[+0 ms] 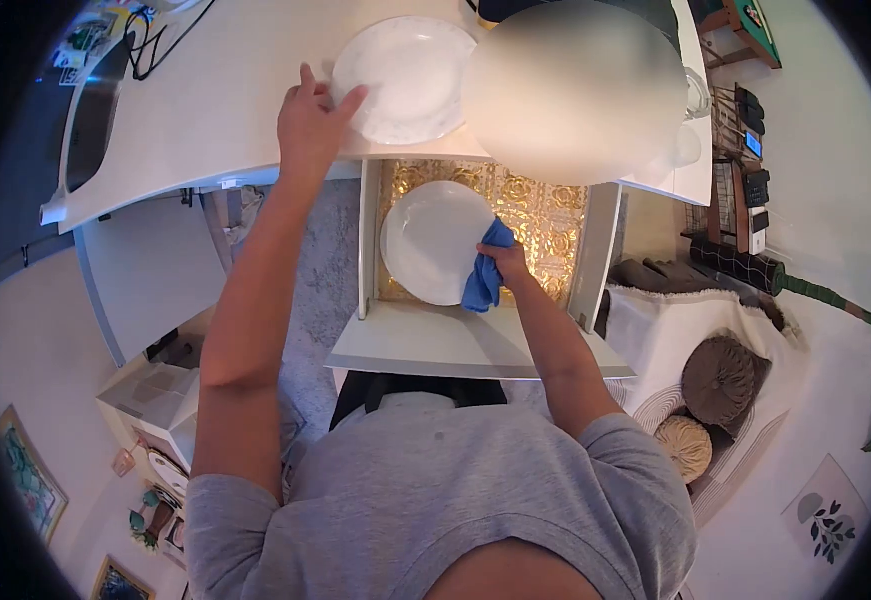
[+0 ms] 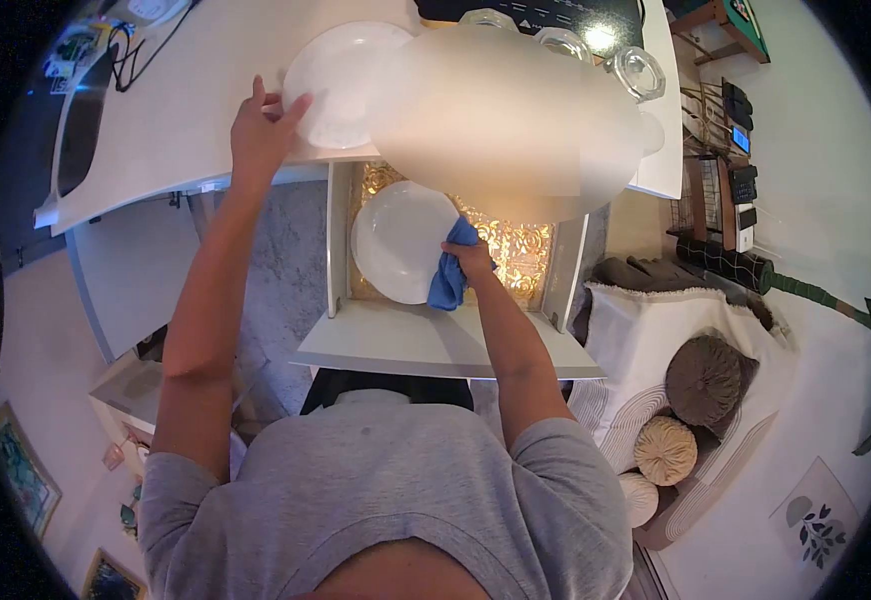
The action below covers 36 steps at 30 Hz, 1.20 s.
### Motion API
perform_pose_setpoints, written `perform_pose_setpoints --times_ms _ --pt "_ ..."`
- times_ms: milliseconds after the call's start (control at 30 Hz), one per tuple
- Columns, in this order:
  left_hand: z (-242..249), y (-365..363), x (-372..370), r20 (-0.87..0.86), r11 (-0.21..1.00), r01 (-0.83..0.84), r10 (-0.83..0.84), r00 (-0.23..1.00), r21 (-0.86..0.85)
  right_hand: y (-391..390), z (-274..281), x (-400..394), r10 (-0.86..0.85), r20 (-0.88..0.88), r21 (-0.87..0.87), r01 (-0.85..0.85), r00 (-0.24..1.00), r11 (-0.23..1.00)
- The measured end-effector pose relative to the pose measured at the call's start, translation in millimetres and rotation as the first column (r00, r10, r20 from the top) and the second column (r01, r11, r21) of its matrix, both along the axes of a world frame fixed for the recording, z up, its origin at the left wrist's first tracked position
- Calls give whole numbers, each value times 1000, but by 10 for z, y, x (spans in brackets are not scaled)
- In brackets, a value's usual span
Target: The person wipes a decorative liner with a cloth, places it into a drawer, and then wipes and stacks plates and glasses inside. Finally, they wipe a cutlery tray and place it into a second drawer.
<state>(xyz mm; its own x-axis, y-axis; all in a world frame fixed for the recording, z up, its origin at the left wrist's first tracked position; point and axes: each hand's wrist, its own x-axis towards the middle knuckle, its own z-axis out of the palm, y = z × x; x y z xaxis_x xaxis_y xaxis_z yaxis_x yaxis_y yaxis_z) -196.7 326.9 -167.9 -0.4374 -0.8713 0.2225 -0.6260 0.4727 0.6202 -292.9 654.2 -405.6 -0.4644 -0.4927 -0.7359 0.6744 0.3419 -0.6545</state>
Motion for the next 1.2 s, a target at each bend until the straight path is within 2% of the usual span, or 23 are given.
perform_pose_setpoints --times_ms 67,100,167,200,267,400,433,467,600,667,700,733,767,833,867,900,933,967,1000,1067,1133,1167,1200 --pt "84 -113 -178 227 995 12 -34 973 98 -16 -58 20 44 -19 161 -41 999 986" --pt "95 -128 -203 231 995 16 -38 972 99 -8 -39 35 40 -15 160 -37 999 986" --pt "109 -176 -230 188 977 42 -83 979 211 0 -24 50 352 -323 477 -171 879 862" --pt "84 -210 -214 192 977 47 -88 977 208 -1 -30 61 346 -320 473 -167 882 865" --pt "34 -277 -154 -46 931 166 -160 986 324 0 -60 85 466 -347 592 -196 814 782" --pt "109 -284 -153 -33 948 115 -111 993 296 194 -553 87 435 -434 575 -129 789 808" --pt "153 -292 -146 -4 947 96 -99 995 307 243 -603 45 502 -417 610 -176 758 773" --pt "179 -302 -144 25 945 76 -89 996 318 259 -552 2 566 -396 644 -220 723 732" --pt "141 -380 -98 -54 922 53 -35 998 382 394 -399 -187 587 -344 698 -218 733 682" --pt "226 -364 -94 84 955 -10 -16 996 295 494 -346 -281 599 -420 742 -122 682 659" --pt "206 -387 -78 77 955 -8 -15 997 295 517 -197 -324 544 -436 719 -86 717 690" --pt "182 -425 -55 188 967 -14 -35 982 253 538 -34 -378 544 -444 719 -80 712 691" --pt "182 -452 -43 298 978 -16 -48 953 209 581 111 -444 443 -451 628 -77 775 774" --pt "341 -342 -86 283 978 -34 -26 959 204 552 679 -516 245 -395 405 -72 885 911" --pt "407 -292 -93 279 978 -52 -6 960 201 541 939 -523 247 -401 407 -70 882 911" --pt "363 -316 -84 268 979 -52 -4 963 199 516 1136 -545 107 -246 257 -42 963 966" --pt "235 -352 -62 -22 949 3 4 1000 316 488 1332 -559 -11 -58 109 17 998 994" --pt "143 -358 -37 -306 908 91 43 951 410 455 1544 -550 -8 -67 108 15 998 994" --pt "123 -331 -39 -316 909 92 45 948 406 393 1748 -531 -5 -26 29 6 1000 1000" --pt "137 -234 -68 -682 665 334 368 632 668 203 2155 -470 4 9 -52 -4 1000 999" --pt "211 -121 -66 -676 635 328 439 592 700 -32 2535 -345 11 -192 -313 -72 981 947" --pt "241 -91 -72 -659 602 319 508 554 732 -147 2683 -308 8 -200 -313 -72 980 947" --pt "219 -87 -86 -663 600 327 506 551 730 -263 2808 -281 10 -309 -351 -123 951 928"
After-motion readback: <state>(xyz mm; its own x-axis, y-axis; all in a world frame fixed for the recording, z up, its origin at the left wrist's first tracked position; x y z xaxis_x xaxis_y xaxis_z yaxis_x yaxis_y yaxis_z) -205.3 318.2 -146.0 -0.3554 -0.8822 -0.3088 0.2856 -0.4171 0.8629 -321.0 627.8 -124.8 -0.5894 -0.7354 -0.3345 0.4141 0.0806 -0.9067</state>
